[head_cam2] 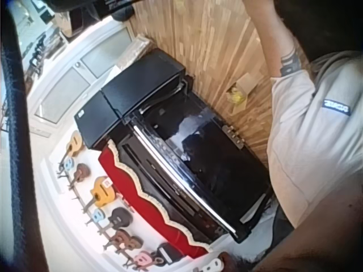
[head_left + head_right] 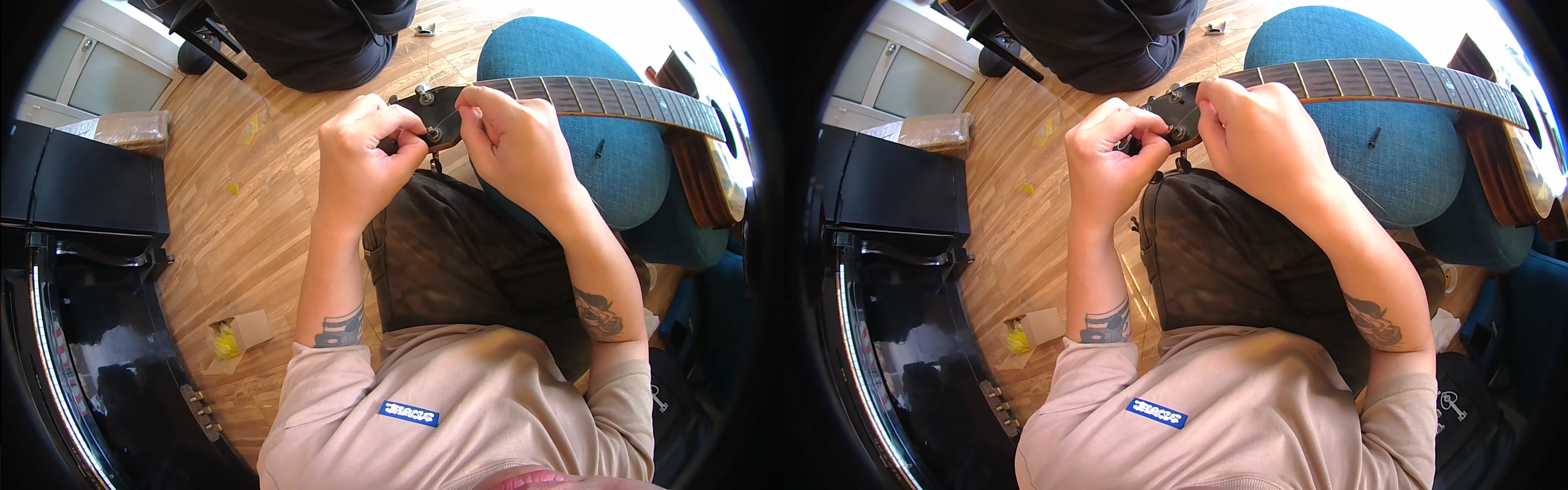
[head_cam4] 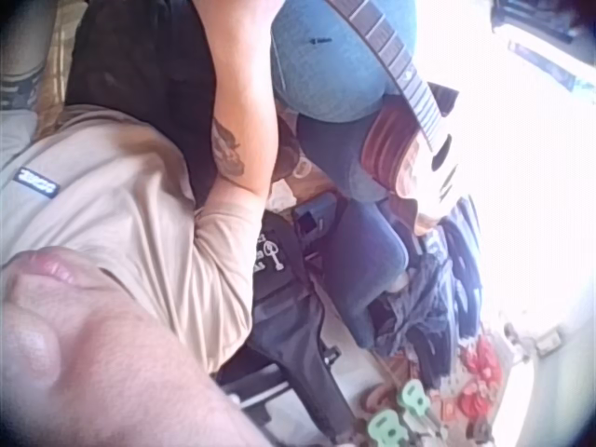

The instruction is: The person strings an acoustic guitar by threading a new string through the bridge and winding it onto the tuning peg at the headstock. They repeat this process for multiple strings, carefully winding and securing each one.

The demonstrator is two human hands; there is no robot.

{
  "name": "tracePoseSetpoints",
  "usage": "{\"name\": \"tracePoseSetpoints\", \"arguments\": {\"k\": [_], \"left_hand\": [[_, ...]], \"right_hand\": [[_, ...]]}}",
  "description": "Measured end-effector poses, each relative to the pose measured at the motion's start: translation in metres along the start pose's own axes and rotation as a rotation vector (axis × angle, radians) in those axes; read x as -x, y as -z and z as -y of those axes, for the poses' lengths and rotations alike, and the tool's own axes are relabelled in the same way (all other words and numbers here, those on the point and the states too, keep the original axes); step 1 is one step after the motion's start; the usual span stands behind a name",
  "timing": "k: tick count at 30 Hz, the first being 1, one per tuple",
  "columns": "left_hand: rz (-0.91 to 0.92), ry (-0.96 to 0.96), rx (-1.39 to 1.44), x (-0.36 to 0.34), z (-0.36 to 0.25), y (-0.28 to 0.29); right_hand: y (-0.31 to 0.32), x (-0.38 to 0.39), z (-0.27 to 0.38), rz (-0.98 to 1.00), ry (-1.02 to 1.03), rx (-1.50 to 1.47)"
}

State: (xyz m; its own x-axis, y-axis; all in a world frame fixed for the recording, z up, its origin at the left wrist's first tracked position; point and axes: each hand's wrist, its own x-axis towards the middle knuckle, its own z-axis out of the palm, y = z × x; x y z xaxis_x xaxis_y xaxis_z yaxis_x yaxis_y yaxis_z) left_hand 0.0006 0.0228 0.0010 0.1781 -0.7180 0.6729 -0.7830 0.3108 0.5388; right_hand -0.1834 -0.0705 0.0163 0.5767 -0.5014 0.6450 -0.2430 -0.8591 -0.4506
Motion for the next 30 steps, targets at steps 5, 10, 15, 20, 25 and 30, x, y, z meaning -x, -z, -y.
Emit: {"name": "tracePoseSetpoints", "arguments": {"k": [5,10,15,20,25,30], "left_hand": [[-0.012,-0.004,-0.003,0.001,-0.001,0.0],[-0.013,-0.025,-0.014,0.001,0.0,0.0],[-0.025,-0.01,-0.013,0.003,-0.005,-0.002],[-0.022,-0.011,-0.027,0.005,-0.008,-0.002],[-0.005,0.023,0.009,0.008,-0.008,-0.002],[-0.005,0.03,0.002,0.012,-0.006,0.0]], "right_hand": [[-0.001,-0.001,-0.001,-0.017,0.005,0.022],[-0.001,-0.001,0.001,-0.027,-0.004,0.03],[0.0,-0.003,0.002,-0.021,-0.019,0.021],[-0.004,0.0,-0.01,-0.069,0.057,0.025],[0.001,0.004,-0.007,-0.034,0.052,0.016],[0.01,0.005,0.004,0.077,0.044,0.026]]}}
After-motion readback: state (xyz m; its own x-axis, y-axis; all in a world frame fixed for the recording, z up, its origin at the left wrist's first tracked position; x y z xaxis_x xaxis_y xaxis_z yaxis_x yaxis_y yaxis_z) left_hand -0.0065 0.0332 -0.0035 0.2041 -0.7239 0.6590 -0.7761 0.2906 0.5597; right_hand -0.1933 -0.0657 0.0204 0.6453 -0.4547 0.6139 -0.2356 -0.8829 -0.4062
